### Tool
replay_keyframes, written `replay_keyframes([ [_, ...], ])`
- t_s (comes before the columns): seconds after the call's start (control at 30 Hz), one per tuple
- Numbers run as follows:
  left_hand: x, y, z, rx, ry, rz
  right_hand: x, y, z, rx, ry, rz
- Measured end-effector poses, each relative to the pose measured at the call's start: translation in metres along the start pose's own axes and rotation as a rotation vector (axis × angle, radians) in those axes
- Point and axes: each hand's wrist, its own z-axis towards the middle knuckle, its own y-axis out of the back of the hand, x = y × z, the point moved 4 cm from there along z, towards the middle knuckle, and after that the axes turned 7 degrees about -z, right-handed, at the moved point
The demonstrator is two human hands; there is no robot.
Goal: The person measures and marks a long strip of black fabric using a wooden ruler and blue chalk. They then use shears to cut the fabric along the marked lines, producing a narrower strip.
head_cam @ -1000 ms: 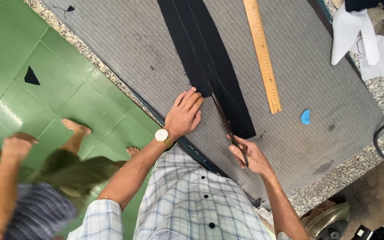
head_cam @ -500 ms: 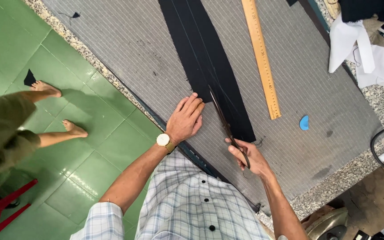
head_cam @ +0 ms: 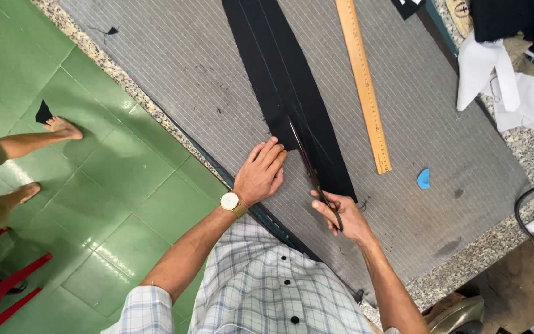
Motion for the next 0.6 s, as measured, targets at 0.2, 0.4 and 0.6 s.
replay_keyframes([
  [0.2, 0.0, 0.0, 0.0, -0.002, -0.001, -0.002, -0.001, 0.006, 0.014, 0.025, -0.029, -0.043],
  [0.4, 0.002, 0.0, 0.0, -0.006, 0.0, -0.011, 0.028, -0.001, 0.025, 0.022, 0.0, -0.033],
  [0.6, 0.001, 0.003, 0.001, -0.012, -0.008, 0.002, 0.042, -0.006, 0.023, -0.016, -0.028, -0.002],
])
